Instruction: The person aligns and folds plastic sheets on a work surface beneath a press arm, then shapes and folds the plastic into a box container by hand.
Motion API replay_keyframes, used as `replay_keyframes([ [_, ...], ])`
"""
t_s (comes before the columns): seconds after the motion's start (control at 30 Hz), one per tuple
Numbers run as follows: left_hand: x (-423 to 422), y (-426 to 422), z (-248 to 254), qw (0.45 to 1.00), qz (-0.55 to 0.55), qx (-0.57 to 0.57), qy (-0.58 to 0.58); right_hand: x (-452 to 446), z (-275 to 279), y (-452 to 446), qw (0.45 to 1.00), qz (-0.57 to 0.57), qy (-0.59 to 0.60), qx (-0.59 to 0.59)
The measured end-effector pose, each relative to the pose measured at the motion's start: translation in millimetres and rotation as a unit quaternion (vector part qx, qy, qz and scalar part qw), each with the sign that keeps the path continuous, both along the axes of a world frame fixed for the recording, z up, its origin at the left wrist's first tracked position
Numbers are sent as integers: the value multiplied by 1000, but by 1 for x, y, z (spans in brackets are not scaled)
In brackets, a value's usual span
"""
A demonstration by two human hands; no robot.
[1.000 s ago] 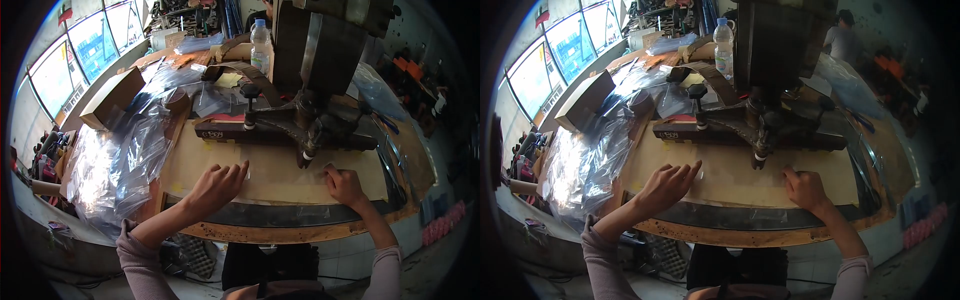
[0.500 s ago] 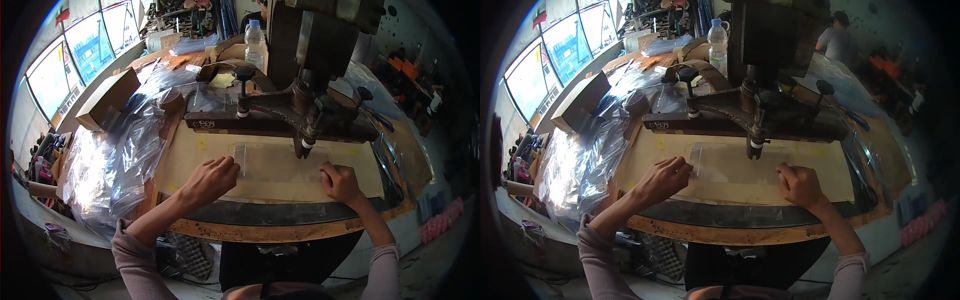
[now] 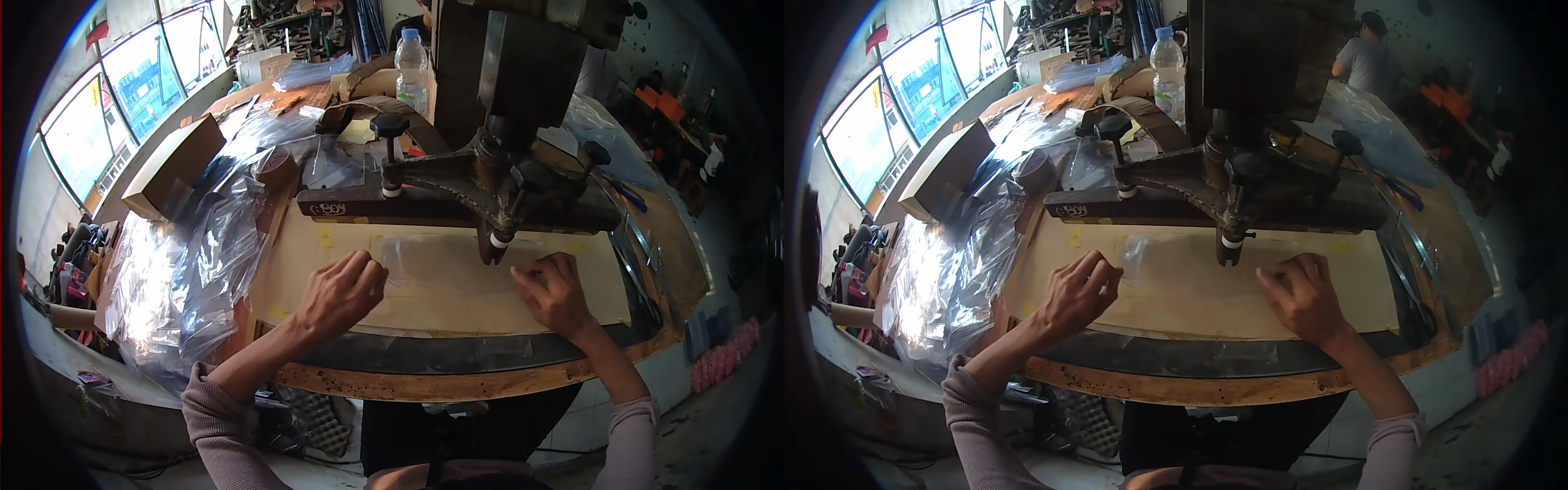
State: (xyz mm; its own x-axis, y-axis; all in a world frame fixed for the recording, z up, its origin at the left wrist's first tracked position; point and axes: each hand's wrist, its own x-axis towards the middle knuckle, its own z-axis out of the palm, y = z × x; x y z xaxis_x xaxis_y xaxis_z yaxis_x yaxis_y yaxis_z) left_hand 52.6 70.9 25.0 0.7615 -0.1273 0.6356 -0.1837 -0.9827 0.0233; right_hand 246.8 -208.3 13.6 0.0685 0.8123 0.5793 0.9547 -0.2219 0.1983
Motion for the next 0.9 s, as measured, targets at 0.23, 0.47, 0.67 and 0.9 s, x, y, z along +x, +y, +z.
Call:
replay_keyframes([
  [0.23,-13,-20,12,973,-206,93,-39,6,26,-15,996,59,66,27],
  [0.47,-21,-6,37,955,-268,21,-126,-4,56,-19,927,241,286,11],
  [0.67,-20,-16,69,866,42,-498,-19,-15,89,-24,729,139,645,182],
  [0.9,-12,-14,51,815,7,-580,-1,-11,88,-14,689,54,694,204],
])
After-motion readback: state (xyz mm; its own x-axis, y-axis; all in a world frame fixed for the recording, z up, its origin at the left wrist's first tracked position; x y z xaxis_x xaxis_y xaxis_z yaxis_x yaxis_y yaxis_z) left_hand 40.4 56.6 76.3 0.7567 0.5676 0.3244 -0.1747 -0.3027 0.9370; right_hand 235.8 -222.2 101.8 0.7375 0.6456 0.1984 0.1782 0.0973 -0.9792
